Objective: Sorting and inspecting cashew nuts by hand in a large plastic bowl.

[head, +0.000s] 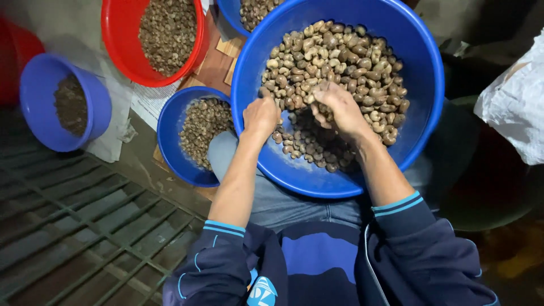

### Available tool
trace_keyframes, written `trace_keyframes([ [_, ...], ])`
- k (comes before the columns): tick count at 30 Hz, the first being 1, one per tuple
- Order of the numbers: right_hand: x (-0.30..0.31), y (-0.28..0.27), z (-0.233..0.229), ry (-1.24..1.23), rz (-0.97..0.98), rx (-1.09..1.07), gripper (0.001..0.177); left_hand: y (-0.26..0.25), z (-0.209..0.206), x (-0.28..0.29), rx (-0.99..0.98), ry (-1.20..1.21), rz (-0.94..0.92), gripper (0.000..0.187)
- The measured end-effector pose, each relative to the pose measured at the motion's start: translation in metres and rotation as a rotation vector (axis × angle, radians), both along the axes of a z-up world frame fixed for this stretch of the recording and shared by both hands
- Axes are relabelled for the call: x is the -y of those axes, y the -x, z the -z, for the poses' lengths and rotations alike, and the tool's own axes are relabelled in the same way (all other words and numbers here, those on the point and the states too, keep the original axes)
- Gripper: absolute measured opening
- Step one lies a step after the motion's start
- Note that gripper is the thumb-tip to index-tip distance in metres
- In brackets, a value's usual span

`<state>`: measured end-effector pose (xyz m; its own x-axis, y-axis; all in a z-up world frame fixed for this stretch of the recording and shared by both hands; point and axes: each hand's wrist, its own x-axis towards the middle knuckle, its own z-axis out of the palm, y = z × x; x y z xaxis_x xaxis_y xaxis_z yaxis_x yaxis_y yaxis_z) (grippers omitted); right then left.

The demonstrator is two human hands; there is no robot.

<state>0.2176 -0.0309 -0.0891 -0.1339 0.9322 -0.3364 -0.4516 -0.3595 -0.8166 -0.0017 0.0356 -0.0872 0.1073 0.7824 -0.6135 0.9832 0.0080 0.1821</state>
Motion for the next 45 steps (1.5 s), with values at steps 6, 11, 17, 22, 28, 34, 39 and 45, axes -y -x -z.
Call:
trace_keyframes([
  [6, -0.004, -0.002, -0.012, -0.073, 0.022, -0.151, 0.047, 0.016, 0.007, 0.018, 0.085, -0.082, 0.093, 0.044],
  [11, -0.001, 0.006, -0.032, 0.097, 0.173, -0.061, 0.041, -0.009, -0.049, 0.014, 0.196, -0.159, 0.111, 0.042],
  [17, 0.004, 0.006, -0.001, 0.095, 0.152, 0.375, 0.038, -0.005, 0.005, 0.004, 0.082, -0.192, 0.160, 0.043],
  [22, 0.009, 0.024, -0.006, -0.084, -0.020, 0.907, 0.034, 0.000, 0.009, 0.003, 0.114, -0.196, 0.116, 0.043],
  [28, 0.006, 0.042, -0.029, -0.285, -0.537, 1.393, 0.040, 0.003, 0.037, -0.003, 0.089, -0.163, 0.128, 0.043],
  [34, 0.018, 0.028, 0.010, -0.221, -0.651, 1.574, 0.025, -0.002, 0.015, 0.000, 0.001, -0.032, 0.113, 0.039],
  [39, 0.010, 0.040, 0.014, -0.306, -0.489, 1.488, 0.023, 0.001, 0.030, -0.001, 0.053, -0.138, 0.103, 0.030],
  [45, 0.003, 0.066, 0.044, -0.343, -0.560, 1.509, 0.025, 0.004, -0.024, -0.006, 0.991, -0.139, -0.404, 0.029],
])
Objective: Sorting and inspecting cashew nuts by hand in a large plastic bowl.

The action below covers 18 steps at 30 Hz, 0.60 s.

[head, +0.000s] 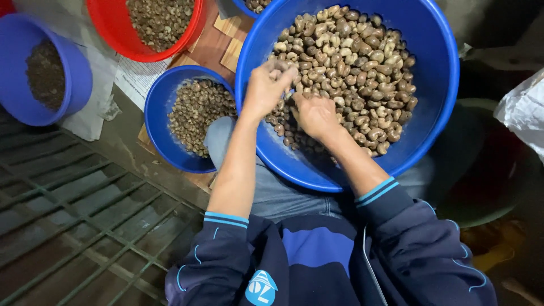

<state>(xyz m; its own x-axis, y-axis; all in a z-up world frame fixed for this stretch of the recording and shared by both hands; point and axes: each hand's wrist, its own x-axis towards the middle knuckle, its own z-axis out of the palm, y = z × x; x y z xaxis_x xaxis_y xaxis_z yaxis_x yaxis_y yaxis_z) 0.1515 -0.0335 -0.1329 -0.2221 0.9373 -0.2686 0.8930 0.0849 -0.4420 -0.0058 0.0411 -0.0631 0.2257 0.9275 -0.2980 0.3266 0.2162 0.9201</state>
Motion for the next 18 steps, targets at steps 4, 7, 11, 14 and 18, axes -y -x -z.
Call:
trace_keyframes([
  [4, 0.001, 0.000, -0.031, -0.165, -0.016, -0.069, 0.018, 0.012, -0.068, 0.003, 0.514, 0.306, -0.262, 0.033],
  [7, -0.006, -0.010, -0.049, 0.166, 0.030, -0.156, 0.032, 0.034, -0.061, 0.006, 1.062, 0.238, -0.194, 0.010],
  [11, -0.003, -0.025, -0.065, 0.186, 0.210, -0.649, 0.028, 0.050, -0.055, 0.014, 1.263, 0.255, -0.198, 0.020],
  [14, -0.001, -0.014, -0.068, 0.125, 0.141, -0.515, 0.028, 0.046, -0.056, 0.014, 1.270, 0.220, -0.185, 0.029],
  [18, 0.003, 0.022, -0.076, -0.059, -0.101, -0.288, 0.019, 0.035, -0.061, 0.013, 1.109, 0.178, -0.212, 0.024],
])
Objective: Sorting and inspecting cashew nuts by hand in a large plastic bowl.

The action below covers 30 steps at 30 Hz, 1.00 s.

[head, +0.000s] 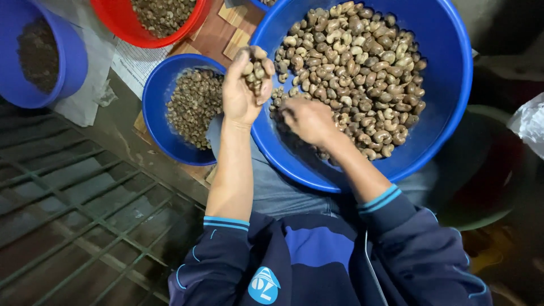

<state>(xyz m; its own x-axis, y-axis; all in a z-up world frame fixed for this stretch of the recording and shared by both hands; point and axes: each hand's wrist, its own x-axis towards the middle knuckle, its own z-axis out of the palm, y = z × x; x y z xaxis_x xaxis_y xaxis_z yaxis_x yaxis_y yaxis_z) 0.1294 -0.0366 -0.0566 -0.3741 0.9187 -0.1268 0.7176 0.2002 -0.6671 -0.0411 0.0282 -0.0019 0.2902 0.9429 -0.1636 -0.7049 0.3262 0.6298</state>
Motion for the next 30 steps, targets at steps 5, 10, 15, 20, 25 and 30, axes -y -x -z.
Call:
trace_keyframes([
  [5, 0.005, 0.044, 0.045, -0.229, -0.013, 0.188, 0.021, -0.007, -0.005, 0.001, -0.145, 0.064, -0.045, 0.026],
  [10, 0.009, 0.054, 0.055, -0.332, 0.026, 0.338, 0.046, -0.008, -0.007, 0.002, -0.190, 0.098, -0.002, 0.023],
  [15, 0.015, 0.055, 0.065, -0.413, 0.085, 0.423, 0.030, -0.012, -0.006, 0.001, -0.395, 0.091, 0.099, 0.023],
  [20, 0.017, 0.053, 0.069, -0.436, 0.104, 0.424, 0.024, -0.013, 0.001, 0.002, -0.428, 0.073, 0.095, 0.025],
  [25, 0.018, 0.045, 0.063, -0.500, 0.101, 0.420, 0.009, -0.016, -0.004, 0.002, -0.405, 0.049, 0.082, 0.021],
  [30, 0.028, 0.024, 0.079, -0.405, 0.076, 0.469, 0.009, -0.023, -0.013, 0.000, -0.554, 0.201, 0.035, 0.047],
])
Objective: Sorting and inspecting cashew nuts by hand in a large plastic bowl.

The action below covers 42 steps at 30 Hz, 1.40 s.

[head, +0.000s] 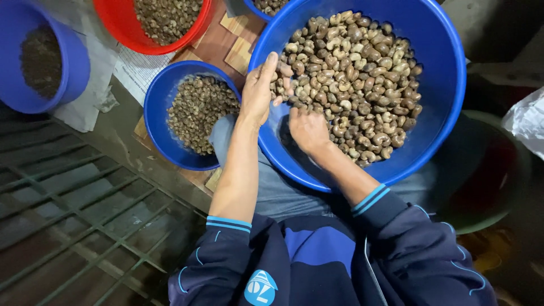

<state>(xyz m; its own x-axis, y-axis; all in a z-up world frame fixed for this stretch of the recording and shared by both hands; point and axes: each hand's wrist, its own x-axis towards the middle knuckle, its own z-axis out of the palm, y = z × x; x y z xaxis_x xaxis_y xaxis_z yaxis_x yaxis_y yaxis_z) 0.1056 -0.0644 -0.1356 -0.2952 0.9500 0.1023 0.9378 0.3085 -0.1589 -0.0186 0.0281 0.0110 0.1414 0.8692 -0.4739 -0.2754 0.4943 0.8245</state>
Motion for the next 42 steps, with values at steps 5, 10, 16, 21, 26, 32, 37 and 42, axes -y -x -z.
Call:
trace_keyframes([
  [5, 0.009, -0.021, 0.009, 0.254, 0.043, 0.014, 0.020, -0.003, 0.055, 0.001, -0.488, -0.247, 0.235, 0.046],
  [10, 0.012, -0.035, -0.003, 0.455, 0.105, -0.039, 0.024, -0.006, 0.077, 0.009, -1.103, -0.502, 0.565, 0.037],
  [16, 0.005, -0.056, -0.040, 0.729, 0.137, -0.127, 0.021, -0.015, 0.108, 0.002, -1.350, -0.173, 0.925, 0.046],
  [21, -0.003, -0.088, -0.081, 0.722, 0.387, -0.750, 0.024, -0.014, 0.107, 0.004, -1.406, -0.215, 0.926, 0.040],
  [26, -0.004, -0.080, -0.095, 0.770, 0.314, -0.372, 0.056, -0.025, 0.049, 0.010, -1.170, -0.373, 0.657, 0.031],
  [32, 0.018, -0.049, -0.075, 0.894, -0.009, -0.138, 0.069, -0.020, 0.051, 0.009, -1.103, -0.438, 0.729, 0.030],
  [37, 0.010, -0.068, -0.102, 0.736, 0.047, -0.499, 0.029, -0.012, 0.079, 0.011, -1.098, -0.421, 0.885, 0.030],
  [42, -0.003, -0.111, -0.119, 0.710, 0.436, -1.262, 0.023, -0.014, 0.070, 0.013, -1.139, -0.417, 0.921, 0.030],
])
